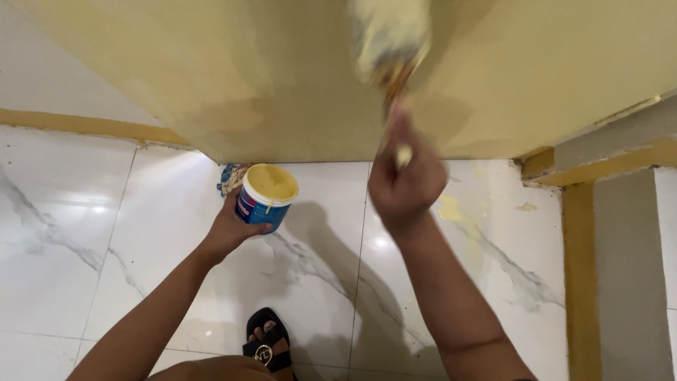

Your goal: The person paints a wall with yellow paint using a brush, repeatedly dipping the brush into a paint container. After painting, the person wipes paint spills on the floor with a cloth and cleans the door handle.

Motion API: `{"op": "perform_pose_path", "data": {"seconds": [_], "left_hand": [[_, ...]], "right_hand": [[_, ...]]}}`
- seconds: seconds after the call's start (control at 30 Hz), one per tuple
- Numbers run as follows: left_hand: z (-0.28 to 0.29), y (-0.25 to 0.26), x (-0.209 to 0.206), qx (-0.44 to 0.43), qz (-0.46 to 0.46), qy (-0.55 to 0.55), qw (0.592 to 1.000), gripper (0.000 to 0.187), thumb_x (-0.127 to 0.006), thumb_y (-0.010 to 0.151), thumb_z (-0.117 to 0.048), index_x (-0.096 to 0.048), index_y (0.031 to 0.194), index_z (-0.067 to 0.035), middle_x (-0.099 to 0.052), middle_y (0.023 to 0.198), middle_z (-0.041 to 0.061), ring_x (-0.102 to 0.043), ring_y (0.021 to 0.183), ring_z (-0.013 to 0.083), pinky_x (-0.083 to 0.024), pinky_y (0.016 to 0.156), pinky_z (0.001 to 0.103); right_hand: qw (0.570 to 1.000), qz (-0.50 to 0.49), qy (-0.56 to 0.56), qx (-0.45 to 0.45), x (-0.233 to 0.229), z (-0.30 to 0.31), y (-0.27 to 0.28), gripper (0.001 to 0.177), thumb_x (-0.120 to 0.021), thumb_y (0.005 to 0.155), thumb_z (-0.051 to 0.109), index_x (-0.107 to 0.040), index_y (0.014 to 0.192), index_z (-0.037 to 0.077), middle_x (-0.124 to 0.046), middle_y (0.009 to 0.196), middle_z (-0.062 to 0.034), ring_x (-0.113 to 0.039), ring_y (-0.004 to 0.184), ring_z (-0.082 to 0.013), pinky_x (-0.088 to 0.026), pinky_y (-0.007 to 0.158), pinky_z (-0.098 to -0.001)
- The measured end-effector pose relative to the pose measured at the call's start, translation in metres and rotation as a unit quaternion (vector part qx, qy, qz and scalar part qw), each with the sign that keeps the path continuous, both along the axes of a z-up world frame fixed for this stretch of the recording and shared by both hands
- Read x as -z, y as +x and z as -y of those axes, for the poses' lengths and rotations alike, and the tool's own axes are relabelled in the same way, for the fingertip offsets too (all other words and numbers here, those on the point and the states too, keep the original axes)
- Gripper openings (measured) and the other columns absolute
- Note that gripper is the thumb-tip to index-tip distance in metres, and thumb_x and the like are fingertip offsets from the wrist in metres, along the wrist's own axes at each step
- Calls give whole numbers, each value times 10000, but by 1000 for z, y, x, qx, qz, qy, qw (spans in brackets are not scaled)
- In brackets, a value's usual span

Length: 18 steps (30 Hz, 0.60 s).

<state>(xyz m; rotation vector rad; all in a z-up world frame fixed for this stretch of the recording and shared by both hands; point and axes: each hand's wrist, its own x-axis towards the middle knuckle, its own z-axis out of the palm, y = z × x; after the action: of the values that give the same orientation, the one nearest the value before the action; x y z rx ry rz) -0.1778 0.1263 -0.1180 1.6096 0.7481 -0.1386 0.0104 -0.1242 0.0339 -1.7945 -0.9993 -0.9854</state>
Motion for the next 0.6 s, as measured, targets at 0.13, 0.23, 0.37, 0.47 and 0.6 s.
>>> {"op": "perform_pose_path", "data": {"seconds": [0.13, 0.23, 0.37, 0.47, 0.6], "left_hand": [[0, -1, -11, 4, 7, 24, 1000, 1149, -912, 620, -140, -250, 1558, -97, -527, 1447, 120, -559, 1306, 248, -515, 1065, 380], [-1, -4, -11, -7, 21, 7, 1000, 1153, -900, 622, -135, -237, 1565, -95, -517, 1454, 121, -559, 1304, 250, -521, 1057, 385], [-6, -7, -3, -15, 17, 23, 999, 1159, -906, 631, -140, -227, 1567, -72, -522, 1447, 134, -561, 1301, 254, -518, 1056, 385], [-6, -5, 2, -21, 12, 22, 999, 1158, -905, 619, -135, -235, 1560, -65, -522, 1439, 134, -567, 1292, 254, -532, 1040, 385], [-9, -3, 7, -31, 23, 24, 999, 1142, -906, 627, -151, -250, 1556, -49, -545, 1428, 139, -579, 1288, 256, -529, 1043, 380]], "right_hand": [[996, -71, -48, -9, -12, -35, 13, 584, -662, 904, -102, -600, 1456, 78, -695, 935, -135, -558, 567, -230, -459, 567, -376], [987, -56, -144, 48, 53, -53, -2, 737, -678, 835, -16, -495, 1536, 118, -573, 717, -106, -565, 575, -273, -475, 572, -428], [944, -203, -258, 45, 146, -34, -41, 703, -696, 857, 45, -500, 1520, 174, -586, 618, -73, -577, 485, -264, -483, 484, -407], [941, -237, -241, 9, 152, -13, -55, 637, -686, 868, 23, -569, 1478, 161, -579, 610, -83, -580, 487, -258, -481, 485, -400], [984, -102, -143, -3, 65, -15, -27, 616, -701, 858, -32, -610, 1449, 118, -568, 659, -109, -535, 517, -267, -466, 533, -411]]}}
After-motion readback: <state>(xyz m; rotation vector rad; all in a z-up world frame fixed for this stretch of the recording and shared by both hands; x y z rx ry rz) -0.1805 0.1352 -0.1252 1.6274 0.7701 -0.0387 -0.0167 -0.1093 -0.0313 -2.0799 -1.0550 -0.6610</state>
